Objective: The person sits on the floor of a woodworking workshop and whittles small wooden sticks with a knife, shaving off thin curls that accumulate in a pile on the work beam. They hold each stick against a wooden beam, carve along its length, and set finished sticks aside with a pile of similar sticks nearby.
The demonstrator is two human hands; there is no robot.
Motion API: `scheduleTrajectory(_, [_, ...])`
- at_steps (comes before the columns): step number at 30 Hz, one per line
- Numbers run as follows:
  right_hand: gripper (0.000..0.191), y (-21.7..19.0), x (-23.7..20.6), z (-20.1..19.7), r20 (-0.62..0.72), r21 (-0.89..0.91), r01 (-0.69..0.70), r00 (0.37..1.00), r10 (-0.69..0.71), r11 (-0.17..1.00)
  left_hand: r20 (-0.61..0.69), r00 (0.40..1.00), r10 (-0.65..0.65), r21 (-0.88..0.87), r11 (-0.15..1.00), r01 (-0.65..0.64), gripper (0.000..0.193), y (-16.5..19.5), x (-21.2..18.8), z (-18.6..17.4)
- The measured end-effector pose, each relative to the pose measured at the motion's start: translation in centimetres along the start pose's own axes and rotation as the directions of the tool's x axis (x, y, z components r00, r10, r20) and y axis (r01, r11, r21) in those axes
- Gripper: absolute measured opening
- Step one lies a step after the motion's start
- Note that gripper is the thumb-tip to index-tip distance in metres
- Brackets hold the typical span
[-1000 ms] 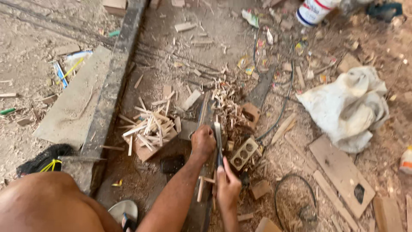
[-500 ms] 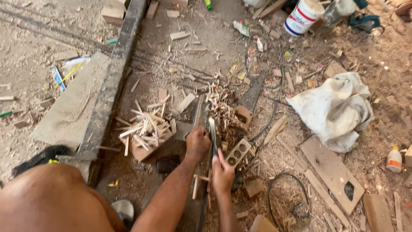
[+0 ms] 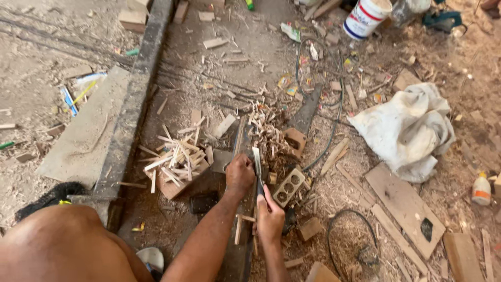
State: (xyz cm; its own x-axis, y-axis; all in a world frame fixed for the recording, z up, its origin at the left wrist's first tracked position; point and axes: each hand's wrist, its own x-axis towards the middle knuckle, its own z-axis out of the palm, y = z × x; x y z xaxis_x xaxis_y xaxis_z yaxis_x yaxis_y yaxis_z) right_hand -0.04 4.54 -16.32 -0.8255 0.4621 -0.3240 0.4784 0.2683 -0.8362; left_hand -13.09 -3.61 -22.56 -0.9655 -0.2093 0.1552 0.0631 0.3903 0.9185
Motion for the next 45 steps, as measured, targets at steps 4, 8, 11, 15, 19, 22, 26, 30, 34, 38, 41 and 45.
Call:
scheduleTrajectory(4, [0.045,-1.4,0.8,0.2,0.01,-0.033,-0.002,1.0,0.002,0.999,0.04,0.999,-0.028,-0.016,0.999,0.028,0.014,0.0,0.0,-0.2])
scheduleTrajectory(8, [0.047,-2.1,1.0,0.1,0.011,0.078,-0.079,0.997,0.079,0.994,0.044,0.999,-0.002,-0.021,1.0,0.003,0.016,0.0,-0.2,-0.3])
scheduleTrajectory(11, [0.045,-2.2,0.2,0.2,0.001,-0.028,-0.015,1.0,0.015,0.999,0.065,0.997,-0.05,0.023,0.999,0.049,0.013,0.1,-0.3,-0.2])
scheduleTrajectory(15, [0.045,-3.1,0.5,0.4,0.013,0.05,-0.146,0.989,0.145,0.988,0.072,0.996,-0.047,0.015,0.999,0.046,0.013,0.0,-0.2,-0.1])
scheduleTrajectory(19, [0.044,-3.8,1.2,-0.9,0.109,0.471,-0.274,0.961,0.253,0.838,0.058,0.998,0.02,-0.014,1.0,-0.019,0.009,-0.1,-0.4,0.1])
scheduleTrajectory(22, [0.047,-3.4,0.2,-2.6,0.101,0.602,-0.227,0.973,0.21,0.766,-0.009,0.99,0.137,-0.051,0.989,-0.138,0.015,-0.1,-0.9,0.2])
scheduleTrajectory(26, [0.053,-2.4,-1.4,-3.2,-0.057,0.334,-0.179,0.976,0.209,0.926,-0.069,0.991,0.11,-0.018,0.994,-0.112,0.011,-0.2,-1.3,0.2])
scheduleTrajectory(30, [0.052,-2.3,-0.6,-1.8,-0.024,0.099,-0.079,0.996,0.082,0.992,0.062,0.997,0.053,0.059,0.997,-0.057,0.012,-0.1,-1.1,0.3])
scheduleTrajectory(34, [0.05,-3.1,0.8,-0.7,0.017,-0.026,-0.055,0.998,0.055,0.998,0.132,0.991,0.0,0.069,0.998,-0.009,0.012,-0.1,-1.0,0.2])
scheduleTrajectory(38, [0.05,-3.4,0.0,-0.7,0.032,-0.086,-0.074,0.996,0.077,0.994,0.151,0.987,-0.049,0.07,0.997,0.039,0.011,-0.2,-0.7,0.2])
scheduleTrajectory(41, [0.049,-2.6,-2.0,-0.8,0.017,-0.121,-0.045,0.999,0.048,0.992,0.144,0.982,-0.122,0.081,0.99,0.112,0.012,-0.4,-0.5,0.4])
scheduleTrajectory(45, [0.049,-1.4,-4.2,-0.9,-0.019,-0.109,-0.126,0.992,0.125,0.986,0.056,0.997,-0.047,0.069,0.997,0.043,0.01,-0.7,-0.4,0.5])
